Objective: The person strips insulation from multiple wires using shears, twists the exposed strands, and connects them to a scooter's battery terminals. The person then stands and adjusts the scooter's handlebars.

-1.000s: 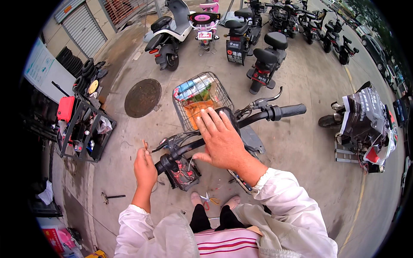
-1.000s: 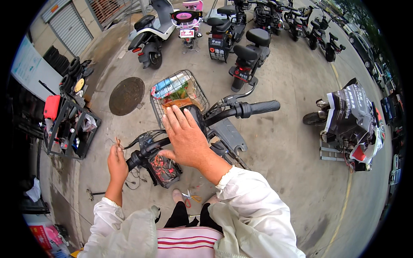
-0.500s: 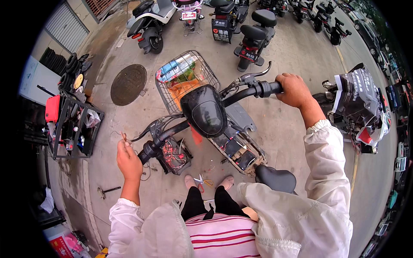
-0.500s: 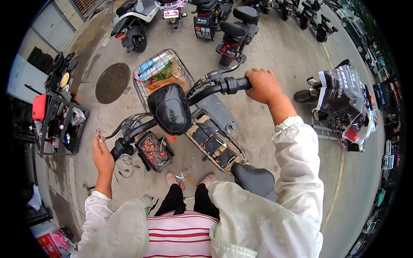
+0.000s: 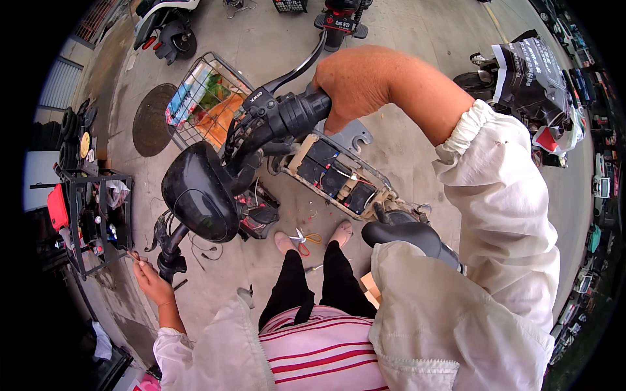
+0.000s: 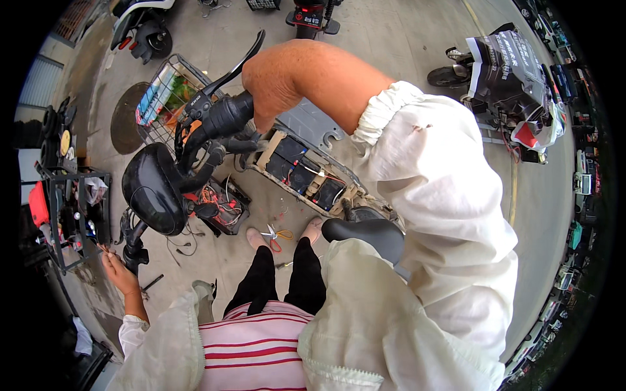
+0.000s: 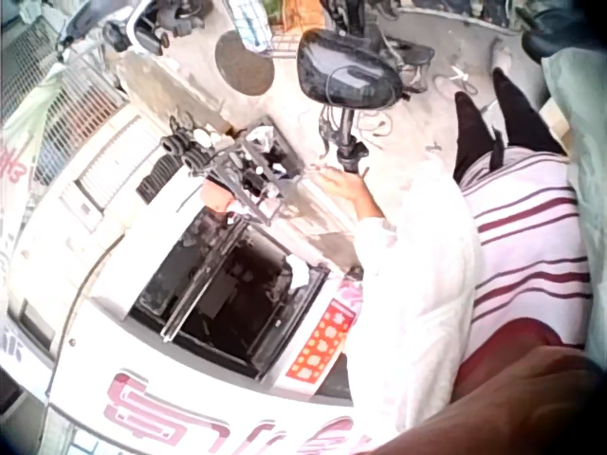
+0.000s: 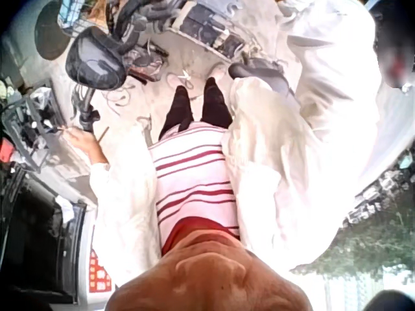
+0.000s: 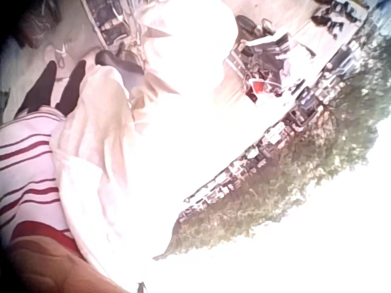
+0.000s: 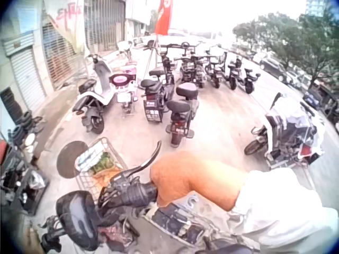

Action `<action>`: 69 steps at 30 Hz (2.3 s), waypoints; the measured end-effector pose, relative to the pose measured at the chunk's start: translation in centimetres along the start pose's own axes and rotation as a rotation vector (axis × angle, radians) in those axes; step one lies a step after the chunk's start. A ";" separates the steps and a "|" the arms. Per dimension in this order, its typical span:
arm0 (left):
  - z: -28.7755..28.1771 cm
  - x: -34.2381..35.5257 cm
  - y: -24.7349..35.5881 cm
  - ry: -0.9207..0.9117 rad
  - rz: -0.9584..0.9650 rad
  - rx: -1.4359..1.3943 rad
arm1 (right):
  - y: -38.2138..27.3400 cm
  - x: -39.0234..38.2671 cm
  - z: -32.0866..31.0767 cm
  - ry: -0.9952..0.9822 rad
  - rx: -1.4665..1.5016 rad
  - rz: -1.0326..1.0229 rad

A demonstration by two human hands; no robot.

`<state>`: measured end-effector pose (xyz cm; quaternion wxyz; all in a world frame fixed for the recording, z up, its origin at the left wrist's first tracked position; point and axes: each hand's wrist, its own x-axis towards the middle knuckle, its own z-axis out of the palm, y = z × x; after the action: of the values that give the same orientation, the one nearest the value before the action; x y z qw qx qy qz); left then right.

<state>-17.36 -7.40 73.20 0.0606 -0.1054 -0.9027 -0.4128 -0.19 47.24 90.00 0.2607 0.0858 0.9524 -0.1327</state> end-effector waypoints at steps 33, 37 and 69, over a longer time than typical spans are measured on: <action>-1.6 0.9 -4.8 -0.021 -0.066 -0.121 | -1.8 2.3 6.7 1.198 -0.461 -0.202; -3.0 1.1 -7.4 -0.048 -0.097 -0.091 | -2.1 2.8 6.8 1.204 -0.455 -0.212; 0.7 -1.1 -0.1 0.025 -0.131 -0.092 | -4.4 1.2 1.0 0.301 -0.179 0.076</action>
<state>-16.37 -7.10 72.44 0.0396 -0.0436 -0.8868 -0.4584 -1.76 42.89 89.51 0.1266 0.1171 0.9848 -0.0231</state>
